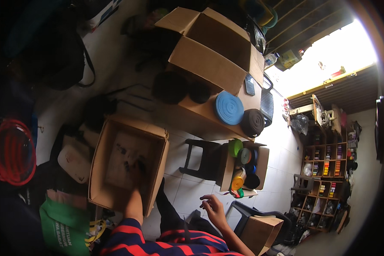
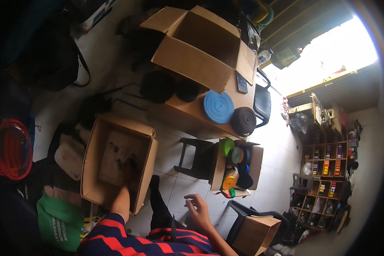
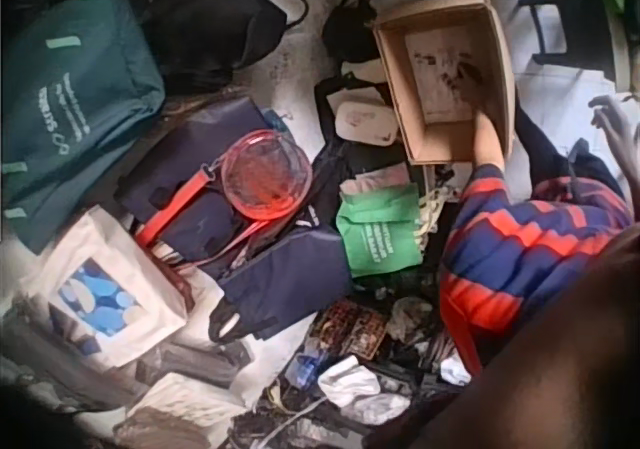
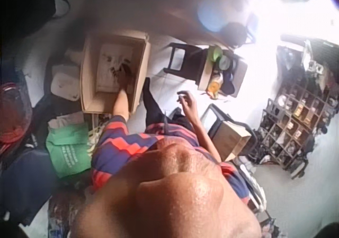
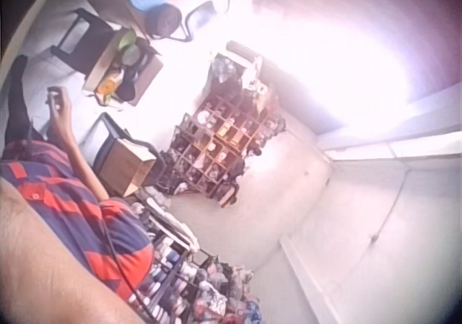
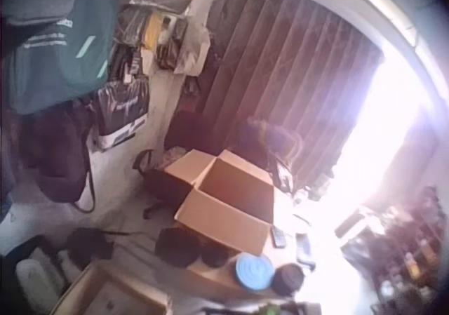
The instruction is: The person picks up several rolls of ribbon from a box and a table, and places them onto specific shelves on a storage rack.
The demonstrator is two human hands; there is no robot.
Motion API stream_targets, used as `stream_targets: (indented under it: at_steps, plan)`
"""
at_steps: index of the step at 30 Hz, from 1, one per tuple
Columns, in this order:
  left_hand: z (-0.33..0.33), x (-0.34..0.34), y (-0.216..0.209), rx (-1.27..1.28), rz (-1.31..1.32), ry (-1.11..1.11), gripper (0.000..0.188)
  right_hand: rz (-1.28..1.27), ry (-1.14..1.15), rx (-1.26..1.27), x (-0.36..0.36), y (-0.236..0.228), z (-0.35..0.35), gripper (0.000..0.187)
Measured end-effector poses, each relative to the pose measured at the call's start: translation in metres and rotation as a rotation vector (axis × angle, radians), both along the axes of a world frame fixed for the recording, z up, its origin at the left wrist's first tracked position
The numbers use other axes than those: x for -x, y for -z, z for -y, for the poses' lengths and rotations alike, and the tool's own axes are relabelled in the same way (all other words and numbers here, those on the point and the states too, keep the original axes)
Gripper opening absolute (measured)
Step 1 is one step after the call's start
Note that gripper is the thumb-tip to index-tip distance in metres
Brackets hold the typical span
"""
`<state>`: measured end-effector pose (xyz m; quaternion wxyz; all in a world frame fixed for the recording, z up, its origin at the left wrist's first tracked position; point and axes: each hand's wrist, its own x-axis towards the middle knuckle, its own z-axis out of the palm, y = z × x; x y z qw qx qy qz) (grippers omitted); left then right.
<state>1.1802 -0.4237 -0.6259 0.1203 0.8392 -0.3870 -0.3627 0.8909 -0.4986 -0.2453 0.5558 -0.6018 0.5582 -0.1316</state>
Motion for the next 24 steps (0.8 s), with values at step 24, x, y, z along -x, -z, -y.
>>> stream_targets:
  at_steps: [24]
  plan:
    - [0.079, 0.115, -0.372, 0.731, -0.641, 0.039, 0.049, 0.249, 0.407, 0.370, 0.070, -0.060, -0.034, 0.027]
